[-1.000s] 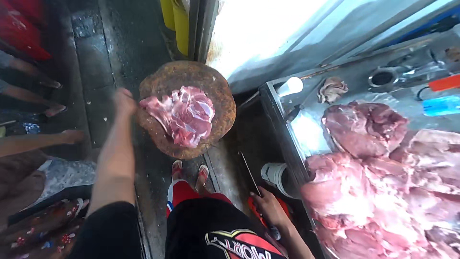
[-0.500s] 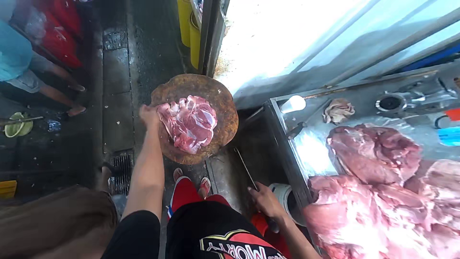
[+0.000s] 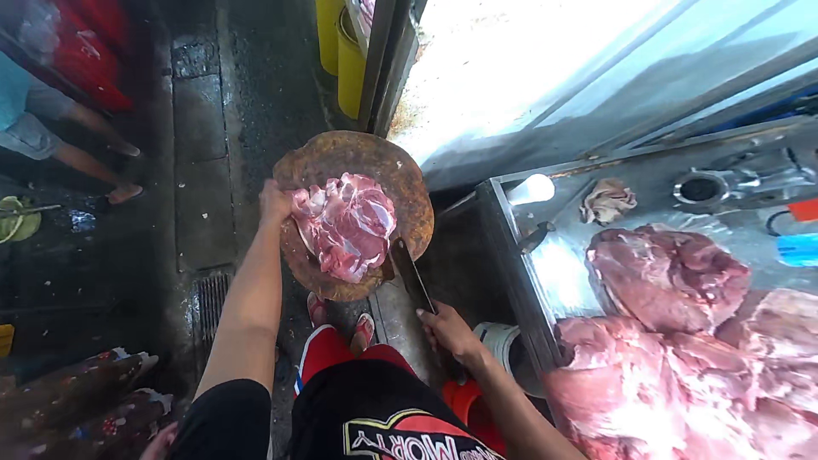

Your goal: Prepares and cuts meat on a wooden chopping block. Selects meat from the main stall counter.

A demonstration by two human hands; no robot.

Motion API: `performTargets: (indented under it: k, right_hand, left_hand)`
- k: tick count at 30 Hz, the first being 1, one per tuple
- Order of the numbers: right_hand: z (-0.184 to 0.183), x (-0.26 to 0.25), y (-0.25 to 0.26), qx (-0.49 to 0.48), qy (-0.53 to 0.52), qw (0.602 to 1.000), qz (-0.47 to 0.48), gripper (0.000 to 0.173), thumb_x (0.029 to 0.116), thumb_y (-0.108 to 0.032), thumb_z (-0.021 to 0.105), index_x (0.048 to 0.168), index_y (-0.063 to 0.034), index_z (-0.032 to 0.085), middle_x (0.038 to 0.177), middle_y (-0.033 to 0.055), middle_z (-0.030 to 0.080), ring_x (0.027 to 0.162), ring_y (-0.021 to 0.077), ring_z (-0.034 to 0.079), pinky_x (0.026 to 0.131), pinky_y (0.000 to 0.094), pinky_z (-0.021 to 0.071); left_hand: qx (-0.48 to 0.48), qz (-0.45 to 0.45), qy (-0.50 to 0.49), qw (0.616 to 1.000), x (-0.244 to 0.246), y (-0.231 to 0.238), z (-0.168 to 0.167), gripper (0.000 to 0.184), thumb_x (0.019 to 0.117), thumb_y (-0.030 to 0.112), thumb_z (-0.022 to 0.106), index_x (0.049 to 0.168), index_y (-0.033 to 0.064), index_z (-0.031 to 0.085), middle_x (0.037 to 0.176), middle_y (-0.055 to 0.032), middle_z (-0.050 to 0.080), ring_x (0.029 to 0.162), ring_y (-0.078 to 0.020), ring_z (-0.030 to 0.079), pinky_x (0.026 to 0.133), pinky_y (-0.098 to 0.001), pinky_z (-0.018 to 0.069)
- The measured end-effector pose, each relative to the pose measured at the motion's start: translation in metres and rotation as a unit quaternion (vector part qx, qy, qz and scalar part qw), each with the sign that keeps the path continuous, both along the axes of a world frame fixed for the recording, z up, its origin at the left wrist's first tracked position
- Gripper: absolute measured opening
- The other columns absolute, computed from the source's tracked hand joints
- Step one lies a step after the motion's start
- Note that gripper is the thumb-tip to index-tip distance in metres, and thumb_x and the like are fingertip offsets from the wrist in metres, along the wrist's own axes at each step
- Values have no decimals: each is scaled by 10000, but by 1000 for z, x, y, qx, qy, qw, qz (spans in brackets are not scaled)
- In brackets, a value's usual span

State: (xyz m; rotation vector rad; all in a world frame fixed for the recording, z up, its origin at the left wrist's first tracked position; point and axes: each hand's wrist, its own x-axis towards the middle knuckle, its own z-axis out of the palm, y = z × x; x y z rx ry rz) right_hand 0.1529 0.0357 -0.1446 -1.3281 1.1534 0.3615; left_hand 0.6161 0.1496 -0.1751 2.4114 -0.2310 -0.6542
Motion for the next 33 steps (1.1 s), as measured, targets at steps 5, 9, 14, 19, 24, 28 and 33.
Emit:
performTargets:
  k: [5, 9, 14, 19, 24, 28, 33]
  right_hand:
    - [2, -7, 14, 28, -32, 999, 28, 642, 893, -206, 709, 1465, -78, 447, 909, 135, 710, 691, 267, 726, 657, 435, 653]
    - [-7, -13, 27, -42, 18, 998, 34, 493, 1020, -241, 562, 1482, -118, 445, 916, 93, 708, 635, 221, 690, 605, 412, 628]
    - [-9, -14, 32, -56, 24, 997, 57, 633, 1015, -285, 565, 1578, -126, 324, 868, 84, 653, 594, 196, 633, 581, 402, 597]
    - [-6, -19, 17, -50, 6, 994, 97, 534, 1033, -281, 548, 1511, -114, 382, 863, 75, 651, 590, 181, 636, 562, 374, 593]
    - [-24, -42, -11, 7, -74, 995, 72, 386, 1046, -269, 535, 1368, -69, 462, 788, 77, 627, 545, 195, 618, 529, 379, 590]
    - [-36, -44, -10, -28, -54, 995, 85, 418, 1034, -289, 536, 1389, -85, 453, 769, 69, 599, 543, 186, 609, 525, 374, 582]
    - [-43, -46, -1, -82, -27, 989, 120, 521, 1048, -319, 540, 1503, -99, 410, 916, 116, 640, 617, 191, 628, 594, 391, 582]
  left_hand:
    - [-86, -7, -86, 993, 82, 6, 34, 495, 974, 189, 595, 1429, 9, 520, 1341, -216, 622, 1225, -353, 624, 1038, -558, 510]
    - [-69, -28, 59, 995, 34, 42, 46, 445, 1039, 342, 523, 1312, 1, 608, 1049, -208, 715, 881, -315, 736, 825, -541, 618]
    - [-180, 67, 303, 933, -146, 84, -16, 518, 1037, 352, 618, 1365, -35, 514, 1012, -195, 714, 802, -269, 748, 729, -421, 652]
    - [-158, 76, 107, 979, -189, 47, 4, 603, 937, 346, 735, 1426, 76, 509, 1086, -156, 707, 911, -277, 714, 829, -513, 605]
    - [-15, -169, -6, 985, -192, 1, 34, 651, 917, 411, 724, 1465, 106, 550, 1442, -224, 546, 1265, -404, 581, 1032, -619, 493]
    - [142, -270, -153, 940, -235, 3, 4, 611, 885, 440, 760, 1405, 159, 604, 1534, -262, 412, 1276, -505, 511, 947, -679, 493]
    - [170, -223, -123, 952, -243, 108, -16, 372, 958, 330, 666, 1285, 154, 693, 1452, -148, 557, 1277, -353, 587, 1035, -566, 513]
